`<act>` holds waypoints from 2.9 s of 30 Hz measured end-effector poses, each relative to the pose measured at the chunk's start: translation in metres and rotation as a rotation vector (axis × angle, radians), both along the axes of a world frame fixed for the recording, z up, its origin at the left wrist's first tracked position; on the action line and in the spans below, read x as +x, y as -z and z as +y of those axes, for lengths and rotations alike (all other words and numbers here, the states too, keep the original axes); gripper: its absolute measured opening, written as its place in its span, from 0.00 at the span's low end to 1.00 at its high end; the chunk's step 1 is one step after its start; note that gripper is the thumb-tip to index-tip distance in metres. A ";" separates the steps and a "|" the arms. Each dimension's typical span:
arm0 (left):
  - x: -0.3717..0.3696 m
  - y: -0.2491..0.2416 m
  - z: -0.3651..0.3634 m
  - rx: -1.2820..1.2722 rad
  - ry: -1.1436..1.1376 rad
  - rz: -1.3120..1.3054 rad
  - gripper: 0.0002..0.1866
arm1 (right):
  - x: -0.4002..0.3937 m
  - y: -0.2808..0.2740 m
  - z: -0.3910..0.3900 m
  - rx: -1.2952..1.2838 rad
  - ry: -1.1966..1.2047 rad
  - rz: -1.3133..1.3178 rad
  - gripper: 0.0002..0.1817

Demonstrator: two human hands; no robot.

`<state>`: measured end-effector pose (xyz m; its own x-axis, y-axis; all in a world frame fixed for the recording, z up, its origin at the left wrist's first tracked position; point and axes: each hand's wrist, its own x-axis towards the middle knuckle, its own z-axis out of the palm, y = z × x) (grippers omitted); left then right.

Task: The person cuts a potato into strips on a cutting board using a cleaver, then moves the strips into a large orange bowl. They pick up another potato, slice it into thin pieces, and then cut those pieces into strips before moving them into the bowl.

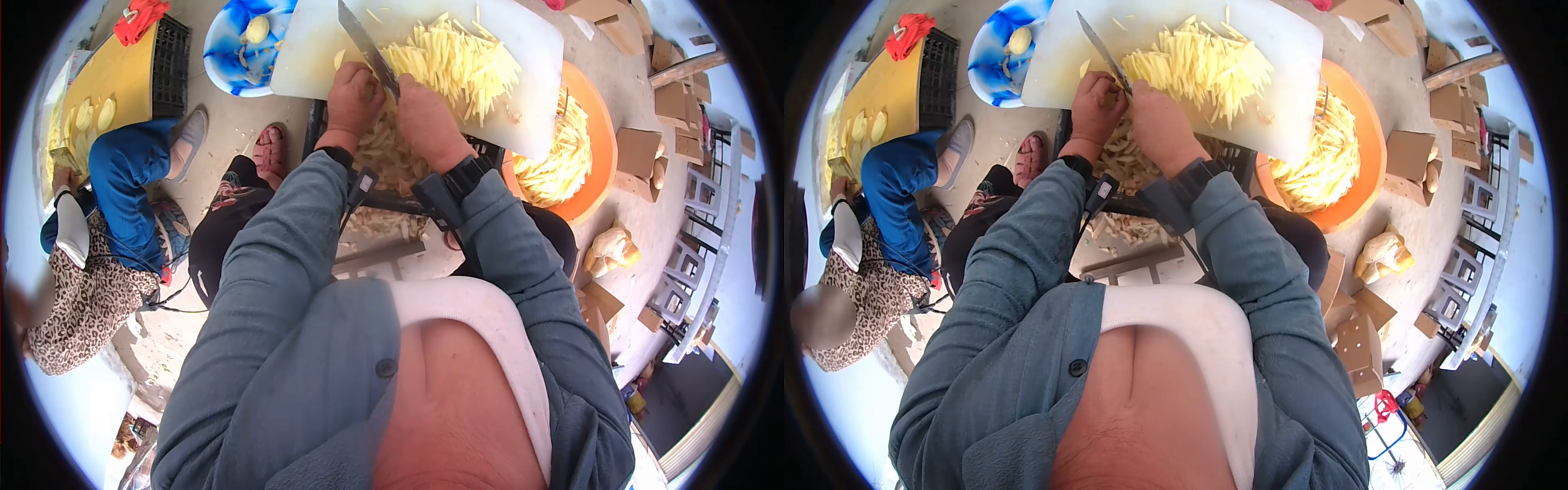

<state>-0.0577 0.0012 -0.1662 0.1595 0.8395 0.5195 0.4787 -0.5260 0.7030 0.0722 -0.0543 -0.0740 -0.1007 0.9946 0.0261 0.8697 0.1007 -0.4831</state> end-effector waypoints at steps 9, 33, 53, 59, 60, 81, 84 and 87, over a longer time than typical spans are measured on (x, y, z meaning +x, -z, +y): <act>0.001 0.002 0.001 -0.002 0.007 -0.006 0.08 | -0.004 -0.016 0.005 -0.182 0.020 -0.006 0.08; 0.002 -0.003 0.000 -0.006 0.001 0.009 0.07 | 0.004 -0.006 -0.001 -0.067 0.112 0.041 0.09; 0.004 -0.004 0.001 -0.018 -0.017 0.042 0.07 | -0.002 0.002 -0.001 -0.073 0.121 0.120 0.10; 0.005 -0.005 0.001 -0.023 -0.027 0.049 0.07 | -0.002 0.005 0.000 -0.088 0.116 0.121 0.09; 0.005 -0.005 0.000 -0.024 -0.027 0.049 0.07 | -0.003 0.004 0.001 -0.058 0.104 0.119 0.09; 0.009 -0.014 0.001 -0.164 -0.047 -0.127 0.07 | -0.001 -0.016 0.007 -0.055 0.184 0.108 0.10; 0.004 -0.023 0.014 0.010 -0.132 -0.095 0.09 | 0.001 -0.014 0.009 -0.053 0.205 0.192 0.10; -0.008 -0.035 0.025 0.015 -0.381 0.029 0.14 | 0.005 -0.006 0.007 -0.039 0.182 0.231 0.14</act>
